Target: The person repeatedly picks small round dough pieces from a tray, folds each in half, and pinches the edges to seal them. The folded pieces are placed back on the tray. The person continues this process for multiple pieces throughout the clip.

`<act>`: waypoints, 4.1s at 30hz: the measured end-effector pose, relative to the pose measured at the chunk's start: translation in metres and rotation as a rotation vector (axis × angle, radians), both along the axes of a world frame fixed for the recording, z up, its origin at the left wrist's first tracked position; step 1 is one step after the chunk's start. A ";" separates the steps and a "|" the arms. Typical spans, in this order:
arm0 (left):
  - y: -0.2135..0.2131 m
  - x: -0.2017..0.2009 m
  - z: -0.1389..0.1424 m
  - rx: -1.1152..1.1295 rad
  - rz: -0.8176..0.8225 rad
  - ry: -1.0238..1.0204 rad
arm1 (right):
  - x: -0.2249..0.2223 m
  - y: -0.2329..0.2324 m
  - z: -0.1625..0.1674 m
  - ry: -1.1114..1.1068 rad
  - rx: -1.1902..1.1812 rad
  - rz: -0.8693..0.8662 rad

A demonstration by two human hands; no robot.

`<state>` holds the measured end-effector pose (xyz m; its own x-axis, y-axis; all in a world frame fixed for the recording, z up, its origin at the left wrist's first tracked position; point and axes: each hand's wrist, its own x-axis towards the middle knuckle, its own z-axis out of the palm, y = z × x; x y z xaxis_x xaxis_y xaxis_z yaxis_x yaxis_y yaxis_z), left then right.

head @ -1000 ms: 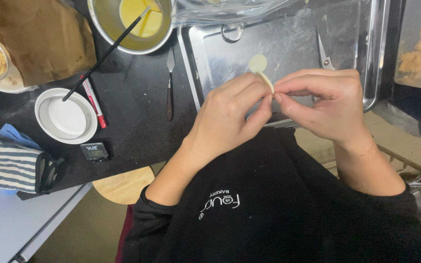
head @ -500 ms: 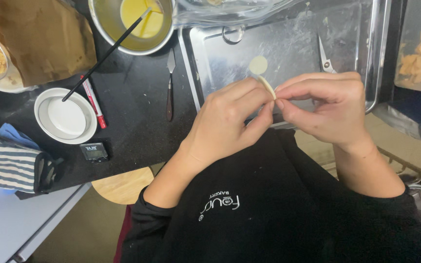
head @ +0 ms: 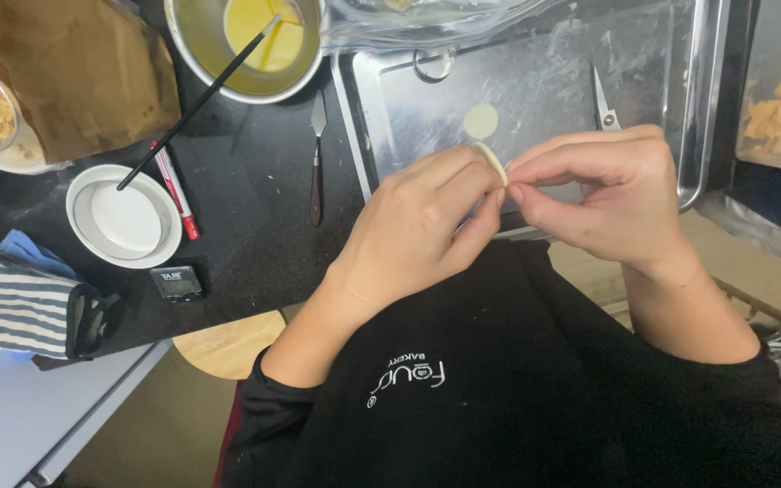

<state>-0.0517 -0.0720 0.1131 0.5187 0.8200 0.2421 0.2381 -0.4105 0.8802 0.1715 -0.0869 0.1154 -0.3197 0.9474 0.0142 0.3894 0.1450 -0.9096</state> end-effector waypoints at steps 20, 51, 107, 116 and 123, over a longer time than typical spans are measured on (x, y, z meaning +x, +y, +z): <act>0.000 -0.001 -0.012 -0.046 0.136 -0.063 | -0.008 0.008 -0.019 0.108 -0.124 -0.028; -0.009 0.007 -0.030 -0.005 0.070 -0.158 | -0.021 -0.015 -0.056 0.336 0.184 -0.194; -0.011 0.003 -0.010 -0.326 0.080 -0.198 | -0.002 -0.018 -0.018 0.145 0.007 -0.112; -0.006 0.001 -0.002 -0.299 0.075 -0.196 | 0.000 -0.010 -0.005 0.108 -0.002 -0.080; -0.005 0.001 -0.002 -0.281 0.078 -0.151 | -0.001 -0.006 -0.002 0.067 0.035 -0.049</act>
